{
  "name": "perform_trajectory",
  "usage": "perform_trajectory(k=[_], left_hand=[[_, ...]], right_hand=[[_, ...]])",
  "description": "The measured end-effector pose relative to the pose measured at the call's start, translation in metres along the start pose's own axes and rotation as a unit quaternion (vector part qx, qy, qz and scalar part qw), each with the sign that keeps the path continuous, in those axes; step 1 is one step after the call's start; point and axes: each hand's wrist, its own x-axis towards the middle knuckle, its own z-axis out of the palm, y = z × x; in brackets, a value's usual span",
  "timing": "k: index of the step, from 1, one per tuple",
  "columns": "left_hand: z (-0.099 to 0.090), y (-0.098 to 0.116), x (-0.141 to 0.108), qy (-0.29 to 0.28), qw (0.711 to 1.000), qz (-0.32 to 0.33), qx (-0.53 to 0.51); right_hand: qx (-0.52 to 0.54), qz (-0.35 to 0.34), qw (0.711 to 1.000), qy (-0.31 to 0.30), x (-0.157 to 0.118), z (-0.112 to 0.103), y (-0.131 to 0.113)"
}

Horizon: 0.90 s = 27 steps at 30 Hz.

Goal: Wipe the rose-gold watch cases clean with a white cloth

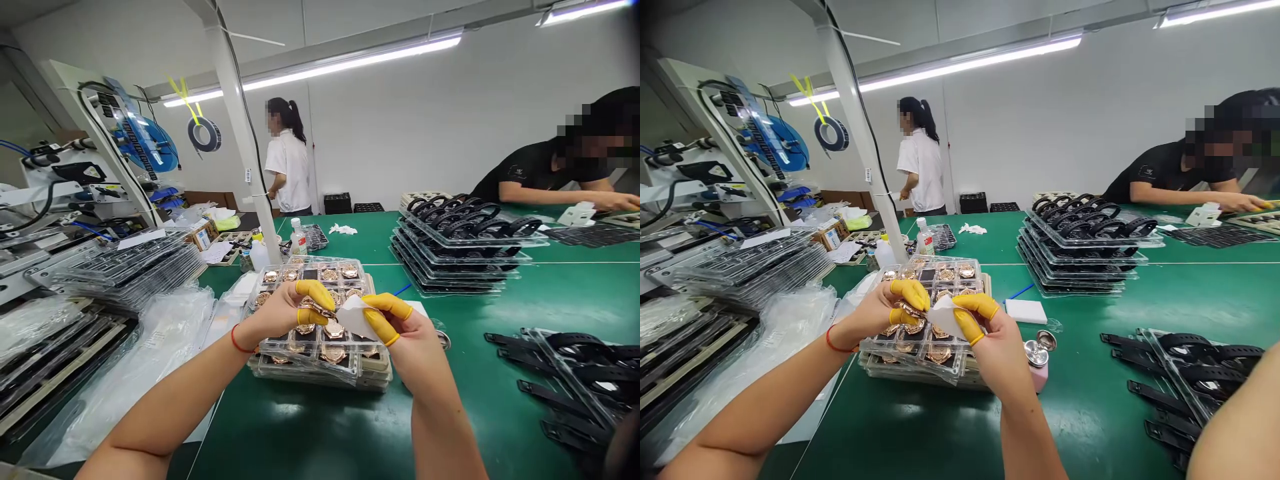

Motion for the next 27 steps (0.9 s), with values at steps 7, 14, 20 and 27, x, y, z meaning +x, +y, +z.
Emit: perform_trajectory(k=[7,14,20,27], left_hand=[[-0.044,-0.036,0.035,0.156,0.929,-0.115,0.316],[-0.076,-0.101,0.076,0.073,0.88,-0.182,0.433],[-0.082,-0.107,0.082,0.081,0.83,-0.191,0.518],[-0.068,-0.092,0.092,0.014,0.828,-0.143,0.543]], right_hand=[[0.019,-0.045,0.989,0.137,0.005,-0.019,-0.003],[0.029,-0.041,0.976,0.211,0.014,-0.04,-0.009],[0.011,-0.024,0.977,0.212,0.014,-0.04,-0.008],[0.013,-0.031,0.977,0.209,0.018,-0.043,-0.007]])
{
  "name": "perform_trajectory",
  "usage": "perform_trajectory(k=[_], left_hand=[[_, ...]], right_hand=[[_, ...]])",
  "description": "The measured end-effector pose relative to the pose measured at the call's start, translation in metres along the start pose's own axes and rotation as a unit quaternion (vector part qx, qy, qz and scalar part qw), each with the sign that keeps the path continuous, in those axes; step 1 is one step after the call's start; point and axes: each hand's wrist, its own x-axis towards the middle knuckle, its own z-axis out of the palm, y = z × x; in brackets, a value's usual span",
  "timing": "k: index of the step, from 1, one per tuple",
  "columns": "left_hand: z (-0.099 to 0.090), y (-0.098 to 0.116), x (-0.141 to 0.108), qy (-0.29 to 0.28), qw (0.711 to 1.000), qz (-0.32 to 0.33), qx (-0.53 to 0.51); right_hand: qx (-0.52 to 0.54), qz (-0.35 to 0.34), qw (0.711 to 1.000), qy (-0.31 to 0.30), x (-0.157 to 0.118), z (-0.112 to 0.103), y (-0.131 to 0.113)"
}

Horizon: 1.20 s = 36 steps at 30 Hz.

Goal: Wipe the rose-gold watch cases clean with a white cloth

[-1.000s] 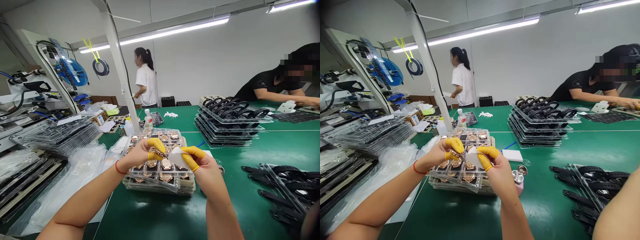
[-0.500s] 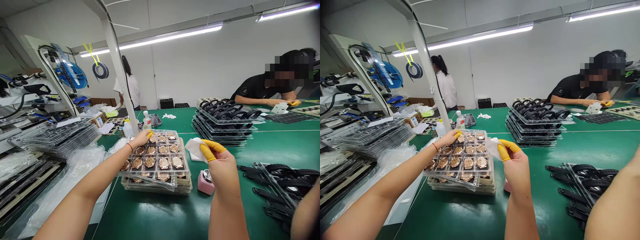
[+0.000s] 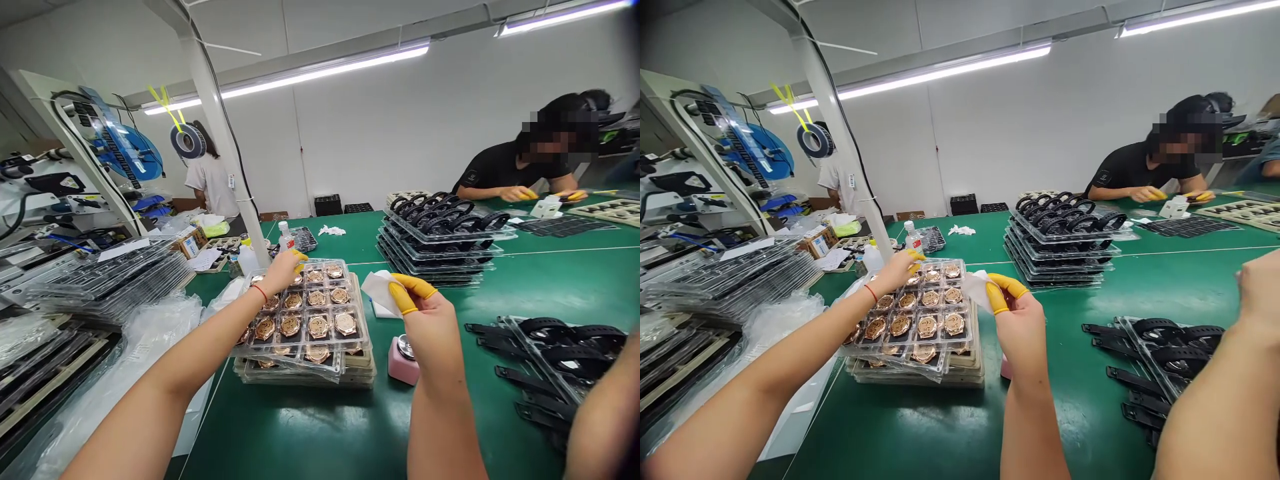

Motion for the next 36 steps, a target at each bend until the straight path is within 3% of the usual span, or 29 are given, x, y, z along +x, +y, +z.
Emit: perform_trajectory(k=[5,8,13,18,22,25,28,30,32,36], left_hand=[[0.001,0.023,0.015,-0.08,0.996,0.014,-0.049],[-0.001,0.031,0.015,-0.066,0.994,0.014,-0.09],[-0.01,0.061,-0.026,0.032,0.975,0.07,-0.209],[-0.03,0.095,-0.074,0.055,0.936,0.127,-0.323],[-0.04,0.106,-0.092,0.063,0.899,0.151,-0.406],[-0.041,0.108,-0.097,0.075,0.902,0.154,-0.396],[-0.041,0.111,-0.1,0.096,0.918,0.174,-0.343],[-0.04,0.114,-0.102,0.107,0.93,0.187,-0.298],[-0.039,0.117,-0.103,0.113,0.936,0.206,-0.261],[-0.036,0.116,-0.096,0.104,0.937,0.208,-0.261]], right_hand=[[-0.016,0.004,1.0,-0.009,-0.001,0.001,0.003],[-0.024,-0.001,1.0,-0.016,-0.001,0.001,0.004],[-0.022,-0.001,0.999,-0.043,0.0,0.004,0.007],[0.024,0.001,0.998,-0.066,-0.004,0.013,0.007],[0.03,-0.004,0.997,-0.078,-0.012,0.015,0.006],[0.02,-0.087,0.991,-0.102,-0.017,0.015,0.005],[-0.036,-0.22,0.961,-0.163,-0.023,0.018,0.003],[-0.077,-0.254,0.944,-0.197,-0.026,0.025,0.004],[-0.093,-0.225,0.954,-0.178,-0.026,0.033,0.007],[-0.07,-0.095,0.988,-0.098,-0.015,0.038,0.018]])
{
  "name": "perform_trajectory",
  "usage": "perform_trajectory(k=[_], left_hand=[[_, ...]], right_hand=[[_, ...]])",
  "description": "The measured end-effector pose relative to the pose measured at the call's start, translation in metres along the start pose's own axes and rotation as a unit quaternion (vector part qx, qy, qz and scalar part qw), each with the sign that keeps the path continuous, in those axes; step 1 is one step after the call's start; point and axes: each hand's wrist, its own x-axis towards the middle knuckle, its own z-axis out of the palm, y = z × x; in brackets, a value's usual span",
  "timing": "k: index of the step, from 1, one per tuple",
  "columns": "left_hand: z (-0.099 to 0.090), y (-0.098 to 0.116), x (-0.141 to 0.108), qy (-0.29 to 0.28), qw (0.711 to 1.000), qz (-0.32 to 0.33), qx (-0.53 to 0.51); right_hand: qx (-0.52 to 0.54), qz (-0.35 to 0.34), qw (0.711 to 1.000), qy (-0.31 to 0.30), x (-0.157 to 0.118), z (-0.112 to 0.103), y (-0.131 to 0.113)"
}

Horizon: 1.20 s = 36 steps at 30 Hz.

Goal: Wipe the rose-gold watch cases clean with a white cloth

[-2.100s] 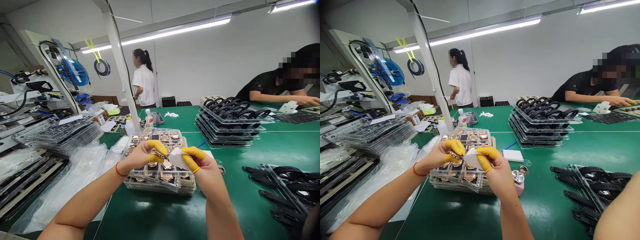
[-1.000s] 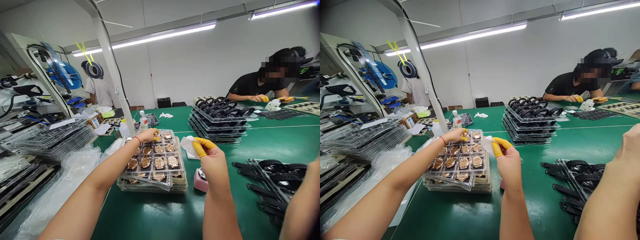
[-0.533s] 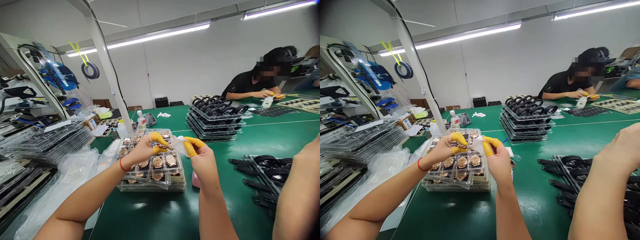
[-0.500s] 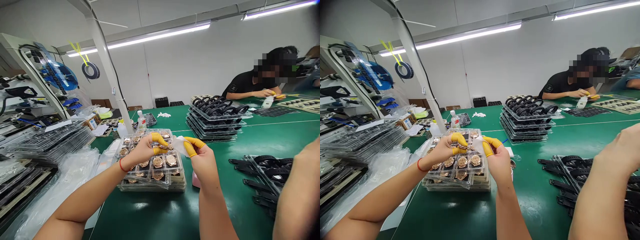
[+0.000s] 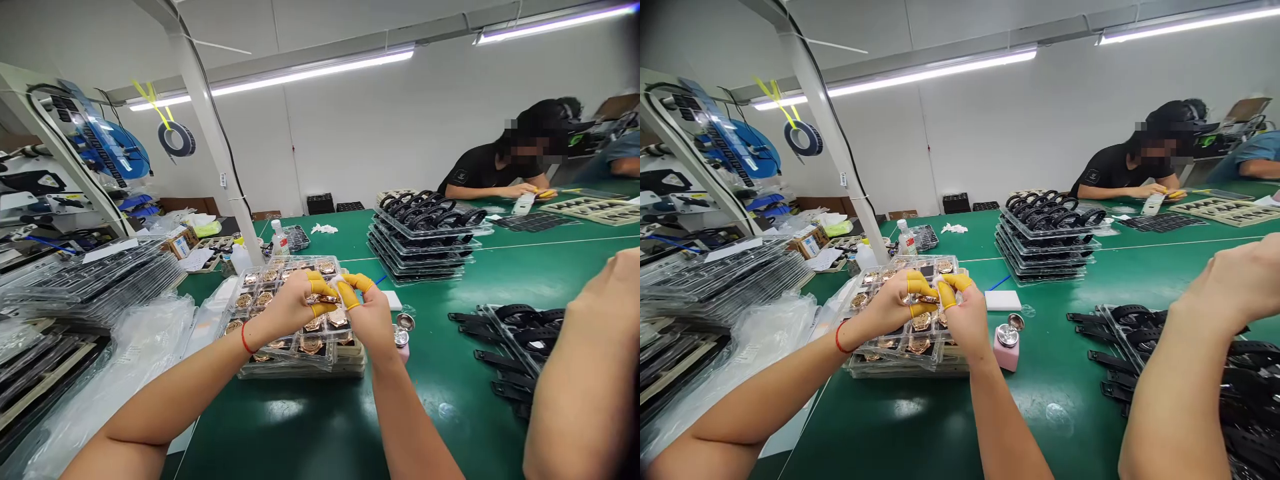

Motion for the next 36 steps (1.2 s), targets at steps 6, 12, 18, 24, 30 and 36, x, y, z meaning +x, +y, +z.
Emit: perform_trajectory(k=[6,12,18,24,30,36], left_hand=[[-0.008,-0.023,0.016,-0.028,0.975,-0.165,-0.146],[0.0,-0.011,0.01,-0.062,0.967,-0.183,-0.168],[0.003,0.004,-0.001,-0.028,0.995,-0.092,0.024],[0.017,-0.005,-0.015,0.049,0.945,0.061,0.319],[0.01,-0.005,-0.013,-0.022,0.98,-0.021,0.199],[0.001,-0.002,-0.014,-0.087,0.972,-0.1,0.196]], right_hand=[[0.143,0.069,0.98,0.123,0.016,-0.023,0.009],[0.133,0.008,0.991,-0.01,0.007,-0.011,0.002],[0.096,-0.001,0.991,-0.09,-0.002,0.008,-0.001],[0.262,0.099,0.958,-0.055,-0.002,0.029,0.008],[0.277,0.108,0.954,-0.027,0.008,0.016,0.014],[0.111,-0.014,0.983,-0.149,0.0,0.007,0.003]])
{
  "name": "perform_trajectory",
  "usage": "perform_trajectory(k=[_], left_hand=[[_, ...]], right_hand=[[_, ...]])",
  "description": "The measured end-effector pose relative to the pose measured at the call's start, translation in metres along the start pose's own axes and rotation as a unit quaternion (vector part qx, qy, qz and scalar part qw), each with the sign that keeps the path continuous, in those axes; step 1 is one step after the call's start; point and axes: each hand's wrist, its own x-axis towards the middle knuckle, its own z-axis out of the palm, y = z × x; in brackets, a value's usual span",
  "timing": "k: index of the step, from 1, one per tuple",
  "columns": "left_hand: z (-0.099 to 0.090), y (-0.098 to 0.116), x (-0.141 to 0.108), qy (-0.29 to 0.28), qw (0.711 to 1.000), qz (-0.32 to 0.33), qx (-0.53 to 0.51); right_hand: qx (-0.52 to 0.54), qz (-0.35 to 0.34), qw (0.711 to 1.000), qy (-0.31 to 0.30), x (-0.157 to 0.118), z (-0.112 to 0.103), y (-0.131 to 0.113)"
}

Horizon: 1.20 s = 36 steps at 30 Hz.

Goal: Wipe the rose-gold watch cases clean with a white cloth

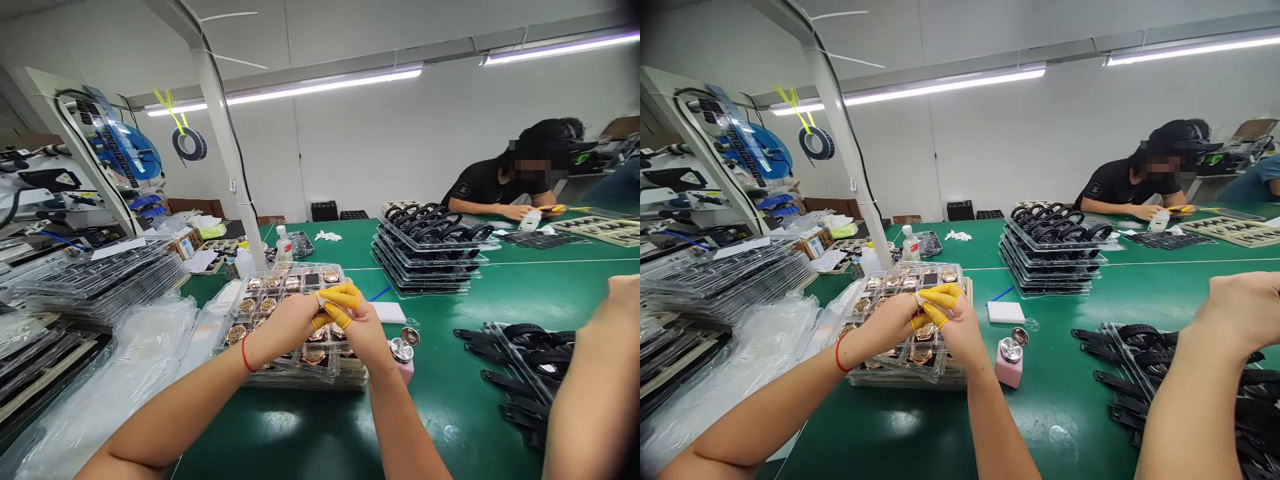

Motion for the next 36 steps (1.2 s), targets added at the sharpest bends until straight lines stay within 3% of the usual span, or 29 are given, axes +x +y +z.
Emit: perform_trajectory(k=[3,5,7,9,11,13,15,17,21,23,25,28,31,34,36], left_hand=[[0.005,-0.002,-0.006,0.061,0.99,-0.035,-0.124],[0.012,-0.002,-0.011,0.108,0.961,-0.068,-0.243],[0.023,-0.002,-0.017,0.167,0.935,-0.091,-0.3],[0.036,0.0,-0.024,0.255,0.926,-0.074,-0.269],[0.049,0.0,-0.032,0.347,0.92,-0.003,-0.184],[0.059,-0.001,-0.038,0.401,0.906,0.086,-0.101],[0.063,-0.004,-0.043,0.405,0.903,0.128,-0.069],[0.059,-0.007,-0.048,0.365,0.918,0.11,-0.11],[0.041,-0.01,-0.059,0.202,0.947,0.012,-0.249],[0.032,-0.009,-0.063,0.143,0.948,-0.016,-0.283],[0.027,-0.008,-0.065,0.124,0.934,-0.026,-0.333],[0.026,-0.005,-0.066,0.119,0.902,-0.047,-0.412],[0.026,0.0,-0.067,0.116,0.901,-0.045,-0.416],[0.025,0.004,-0.068,0.228,0.915,0.02,-0.331],[0.025,0.003,-0.069,0.314,0.914,0.066,-0.247]], right_hand=[[-0.021,0.028,0.999,-0.003,-0.001,0.004,0.004],[-0.009,0.042,0.999,0.016,-0.001,0.009,0.01],[0.035,0.047,0.997,0.048,-0.003,0.018,0.016],[0.113,0.059,0.989,0.075,-0.005,0.028,0.02],[0.185,0.085,0.975,0.084,-0.007,0.035,0.021],[0.216,0.134,0.965,0.066,-0.007,0.037,0.02],[0.203,0.188,0.961,0.01,-0.006,0.033,0.016],[0.153,0.196,0.968,-0.018,-0.005,0.026,0.011],[0.051,0.066,0.995,0.061,-0.015,0.016,0.004],[0.007,-0.006,0.999,0.037,-0.022,0.018,0.002],[-0.058,-0.057,0.996,-0.023,-0.028,0.023,-0.001],[-0.106,-0.061,0.991,-0.045,-0.031,0.029,-0.001],[-0.043,-0.026,0.998,0.041,-0.03,0.035,0.004],[0.1,0.045,0.989,0.104,-0.03,0.046,0.009],[0.205,0.099,0.966,0.119,-0.032,0.057,0.009]])
